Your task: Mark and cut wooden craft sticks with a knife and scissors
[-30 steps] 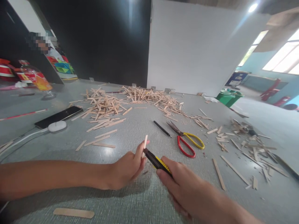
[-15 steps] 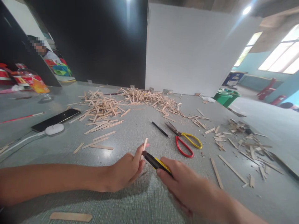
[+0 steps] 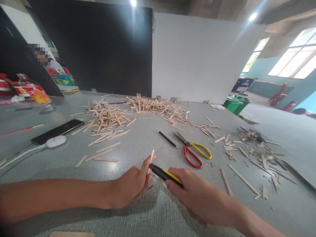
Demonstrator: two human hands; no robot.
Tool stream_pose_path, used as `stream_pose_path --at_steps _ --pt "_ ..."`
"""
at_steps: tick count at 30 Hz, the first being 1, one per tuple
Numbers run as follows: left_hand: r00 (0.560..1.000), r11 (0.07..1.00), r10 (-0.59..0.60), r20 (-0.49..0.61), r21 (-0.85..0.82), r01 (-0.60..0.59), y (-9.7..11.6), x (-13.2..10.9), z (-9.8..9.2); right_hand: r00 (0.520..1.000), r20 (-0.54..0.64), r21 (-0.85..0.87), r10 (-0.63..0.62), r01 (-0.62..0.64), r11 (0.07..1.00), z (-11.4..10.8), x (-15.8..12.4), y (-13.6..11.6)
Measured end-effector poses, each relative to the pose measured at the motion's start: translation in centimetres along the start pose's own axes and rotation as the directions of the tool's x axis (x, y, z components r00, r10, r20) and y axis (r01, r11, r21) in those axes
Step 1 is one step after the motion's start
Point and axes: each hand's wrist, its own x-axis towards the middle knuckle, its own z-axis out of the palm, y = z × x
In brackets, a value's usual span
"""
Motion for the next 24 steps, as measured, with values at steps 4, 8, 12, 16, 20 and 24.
stream_pose_path --at_steps 4,8,12,16,20,24 --pt "0.999 0.999 0.044 0.003 -0.033 -0.043 -0.4 -0.2 0.6 0.988 0.145 0.085 0.057 -0.07 0.994 -0.6 0.2 -0.1" --pt "0.998 0.984 -0.052 0.031 -0.167 0.056 -0.3 0.2 0.1 0.994 -0.103 -0.009 -0.024 0.023 1.0 2.8 0.7 -0.4" --pt "0.995 0.981 -0.086 0.042 -0.171 0.092 0.2 0.4 -0.5 0.977 -0.176 -0.049 -0.124 0.117 0.992 3.0 0.9 -0.9" --pt "0.998 0.983 -0.068 0.02 -0.167 0.07 0.3 0.2 -0.7 0.999 0.009 0.022 -0.038 0.038 0.999 0.3 0.5 -1.5" --pt "1.0 0.975 -0.023 0.014 -0.223 0.026 0.0 0.2 -0.8 0.997 0.075 0.078 0.011 -0.017 0.997 -0.7 0.4 -0.8" --pt "0.998 0.875 0.033 0.048 -0.485 -0.006 0.0 0.3 -2.3 0.996 0.047 0.032 -0.072 0.071 0.997 -0.8 0.6 -0.3"
